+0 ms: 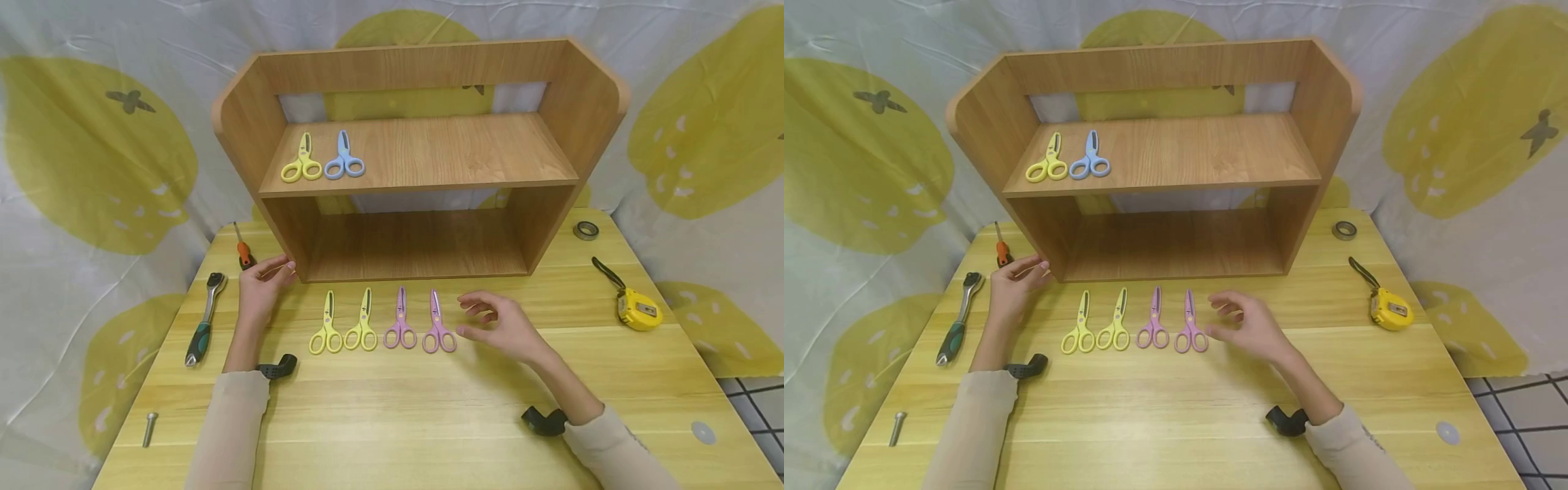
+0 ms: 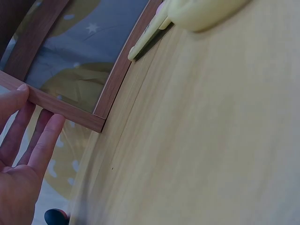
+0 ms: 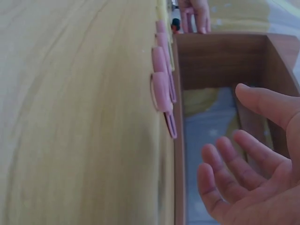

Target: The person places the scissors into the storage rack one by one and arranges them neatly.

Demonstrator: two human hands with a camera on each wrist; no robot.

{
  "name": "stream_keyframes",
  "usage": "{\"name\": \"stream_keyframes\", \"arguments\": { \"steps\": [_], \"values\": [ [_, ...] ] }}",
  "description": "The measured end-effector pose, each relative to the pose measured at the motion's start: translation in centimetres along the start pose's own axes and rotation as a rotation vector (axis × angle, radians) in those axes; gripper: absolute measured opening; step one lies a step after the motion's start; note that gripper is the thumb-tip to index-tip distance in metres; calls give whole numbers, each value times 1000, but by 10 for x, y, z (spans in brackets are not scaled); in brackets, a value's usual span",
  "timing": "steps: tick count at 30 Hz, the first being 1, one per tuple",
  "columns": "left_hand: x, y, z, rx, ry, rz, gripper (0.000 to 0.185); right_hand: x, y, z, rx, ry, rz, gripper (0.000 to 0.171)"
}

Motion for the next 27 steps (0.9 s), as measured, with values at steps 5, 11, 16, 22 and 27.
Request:
{"name": "stream_keyframes", "arguments": {
  "steps": [5, 11, 16, 22, 27],
  "values": [
    [4, 0, 7, -25, -2, -11, 31, 0, 6, -5, 20, 33, 1, 56],
    [11, -2, 23, -10, 11, -28, 36, 1, 13, -17, 50, 53, 16, 57],
    [6, -3, 17, -20, -7, -22, 33, 2, 18, -26, 37, 52, 43, 59],
    [2, -2, 7, -23, -5, -15, 32, 1, 20, -30, 3, 53, 41, 62],
    [8, -1, 16, 4, 2, -27, 34, 0, 22, -31, -20, 60, 52, 63]
  ]
}}
Point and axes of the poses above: each hand's wrist, its own x-axis towards the middle knuckle, its own y-axis out of the palm, z = x × y, the point moved 3 cm from there along x, towards the middle knuckle, and after that the axes turned 15 degrees about x, right-handed, at the moved point
